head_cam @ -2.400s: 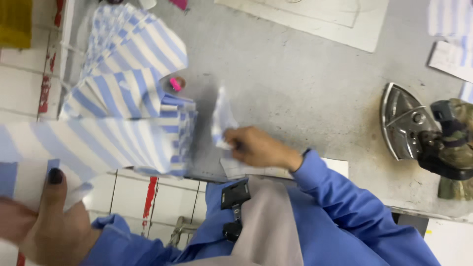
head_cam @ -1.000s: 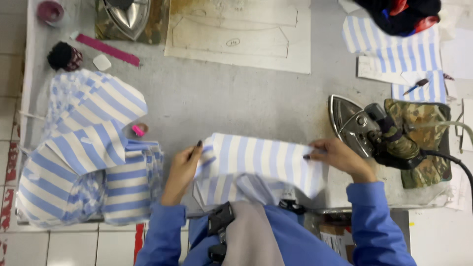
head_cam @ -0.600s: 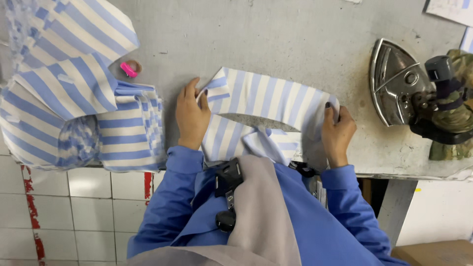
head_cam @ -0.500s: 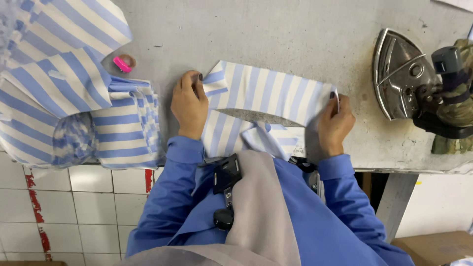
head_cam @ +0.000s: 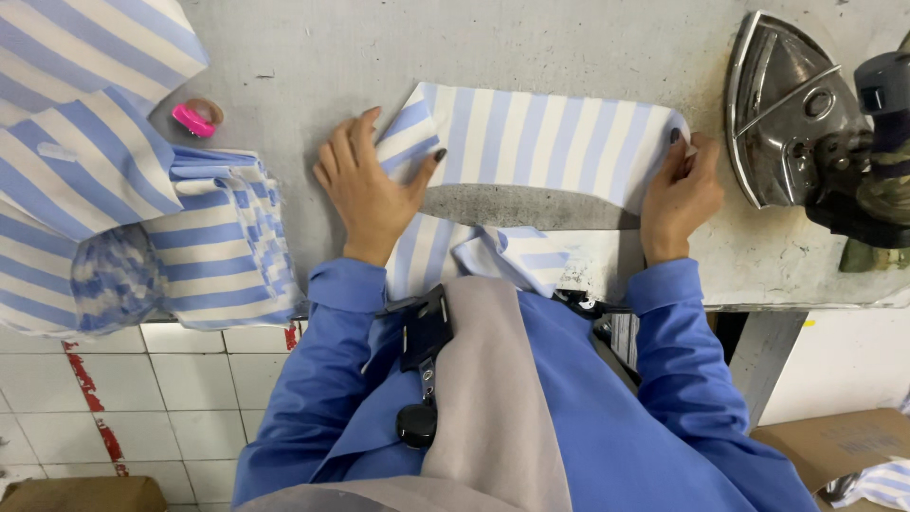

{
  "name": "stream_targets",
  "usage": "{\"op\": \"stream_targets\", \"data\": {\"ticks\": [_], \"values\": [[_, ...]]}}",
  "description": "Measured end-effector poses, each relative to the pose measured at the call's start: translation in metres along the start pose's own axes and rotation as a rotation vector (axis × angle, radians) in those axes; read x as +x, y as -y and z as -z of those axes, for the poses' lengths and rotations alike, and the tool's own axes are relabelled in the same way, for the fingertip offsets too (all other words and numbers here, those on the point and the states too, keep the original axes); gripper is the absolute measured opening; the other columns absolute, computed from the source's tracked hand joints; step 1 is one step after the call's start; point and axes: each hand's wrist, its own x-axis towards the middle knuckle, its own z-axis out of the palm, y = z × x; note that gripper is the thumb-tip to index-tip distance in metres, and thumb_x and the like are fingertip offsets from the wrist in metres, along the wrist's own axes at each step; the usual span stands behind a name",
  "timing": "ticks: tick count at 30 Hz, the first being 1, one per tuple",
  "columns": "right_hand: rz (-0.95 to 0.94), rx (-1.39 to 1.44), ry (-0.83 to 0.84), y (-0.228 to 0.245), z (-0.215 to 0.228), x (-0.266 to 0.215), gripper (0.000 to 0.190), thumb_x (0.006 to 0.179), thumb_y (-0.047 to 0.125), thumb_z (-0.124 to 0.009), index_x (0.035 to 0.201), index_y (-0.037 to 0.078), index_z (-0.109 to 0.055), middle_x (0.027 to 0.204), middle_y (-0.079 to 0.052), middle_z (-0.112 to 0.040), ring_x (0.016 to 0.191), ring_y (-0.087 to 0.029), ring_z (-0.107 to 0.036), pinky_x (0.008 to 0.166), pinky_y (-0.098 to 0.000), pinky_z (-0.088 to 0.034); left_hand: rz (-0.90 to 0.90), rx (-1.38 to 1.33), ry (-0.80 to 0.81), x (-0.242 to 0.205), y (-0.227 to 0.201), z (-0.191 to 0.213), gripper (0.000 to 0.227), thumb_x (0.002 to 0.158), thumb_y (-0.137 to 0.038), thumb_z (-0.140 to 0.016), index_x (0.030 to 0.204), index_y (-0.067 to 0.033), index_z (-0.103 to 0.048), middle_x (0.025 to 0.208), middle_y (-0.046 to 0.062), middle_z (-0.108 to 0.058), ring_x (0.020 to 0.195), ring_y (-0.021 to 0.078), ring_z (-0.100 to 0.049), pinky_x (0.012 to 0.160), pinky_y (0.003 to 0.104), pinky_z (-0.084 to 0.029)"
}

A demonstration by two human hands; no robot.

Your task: The person aligns a paper pattern on a piece of blue and white striped fabric and uses an iron to press it flat. They then use scissors to cut the fabric along the pattern's edge. The process is repeated with additional fabric pieces.

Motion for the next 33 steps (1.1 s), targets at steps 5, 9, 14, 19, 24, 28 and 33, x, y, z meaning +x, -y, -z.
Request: {"op": "stream_targets", "data": {"ticks": [5, 9, 14, 19, 24, 28, 33], "values": [[-0.055, 0.025, -0.007, -0.008, -0.005, 0.002, 0.004, 0.1, 0.012, -0.058, 0.102, 0.015, -0.055, 0.053, 0.004, -0.053, 0.046, -0.014, -0.057, 0.049, -0.0236, -0.044, -0.06, 0.038, 0.097, -0.002, 0.014, -0.01, 0.012, 0.088, -0.022, -0.056, 0.098, -0.0157, -0.058, 0.077, -0.001, -0.054, 0.069, 0.0218, -0.051, 0.063, 0.034, -0.035], [-0.028, -0.05, -0.011, 0.014, 0.015, 0.009, 0.01, 0.095, 0.008, -0.06, 0.101, 0.014, -0.056, 0.057, 0.002, -0.054, 0.049, -0.018, -0.059, 0.048, -0.0266, -0.044, 0.068, 0.073, 0.026, 0.007, 0.019, 0.0, 0.01, 0.089, -0.018, -0.055, 0.098, -0.0149, -0.056, 0.071, 0.001, -0.057, 0.064, 0.0245, -0.053, 0.059, 0.036, -0.039], [0.232, 0.174, -0.004, 0.049, 0.039, -0.001, 0.034, 0.09, -0.007, -0.056, 0.123, -0.003, -0.05, 0.117, -0.021, -0.047, 0.106, -0.032, -0.049, 0.086, -0.0403, -0.046, -0.016, 0.078, 0.304, 0.008, -0.005, 0.02, 0.073, 0.079, -0.072, -0.049, 0.125, -0.0151, -0.049, 0.113, 0.007, -0.05, 0.09, 0.0267, -0.047, 0.075, 0.04, -0.035], [0.293, 0.08, 0.407, 0.071, 0.038, -0.03, 0.053, 0.1, 0.024, -0.044, 0.147, 0.009, -0.024, 0.151, -0.013, -0.023, 0.141, -0.031, -0.022, 0.113, -0.0507, -0.013, 0.059, -0.003, 0.16, 0.014, 0.007, 0.005, 0.03, 0.089, -0.019, -0.052, 0.118, -0.0103, -0.052, 0.105, 0.009, -0.052, 0.09, 0.027, -0.05, 0.075, 0.038, -0.039], [-0.015, -0.022, 0.475, 0.054, 0.037, -0.027, 0.057, 0.102, 0.04, -0.026, 0.15, 0.012, -0.012, 0.156, -0.004, -0.009, 0.146, -0.025, -0.007, 0.114, -0.0534, 0.0, 0.111, -0.112, -0.035, 0.02, 0.001, 0.015, 0.024, 0.094, -0.015, -0.042, 0.113, -0.003, -0.051, 0.098, 0.014, -0.049, 0.088, 0.0296, -0.05, 0.08, 0.042, -0.04], [-0.056, -0.051, 0.464, 0.052, 0.035, -0.026, 0.061, 0.102, 0.034, -0.04, 0.149, 0.006, -0.012, 0.155, -0.013, -0.008, 0.145, -0.031, -0.007, 0.114, -0.0556, 0.0, -0.124, -0.042, 0.228, 0.011, -0.01, 0.01, 0.05, 0.093, -0.057, -0.037, 0.119, -0.0191, -0.056, 0.126, 0.013, -0.04, 0.104, 0.031, -0.046, 0.085, 0.046, -0.033], [0.105, -0.103, 0.337, 0.006, 0.036, -0.01, 0.06, 0.113, 0.04, -0.038, 0.153, 0.023, 0.004, 0.157, -0.009, 0.012, 0.148, -0.028, 0.01, 0.12, -0.0561, 0.008, -0.241, 0.092, 0.209, 0.015, 0.009, 0.008, 0.05, 0.076, 0.007, -0.058, 0.101, -0.0354, -0.069, 0.129, 0.002, -0.044, 0.109, 0.0302, -0.037, 0.084, 0.052, -0.03]]}}
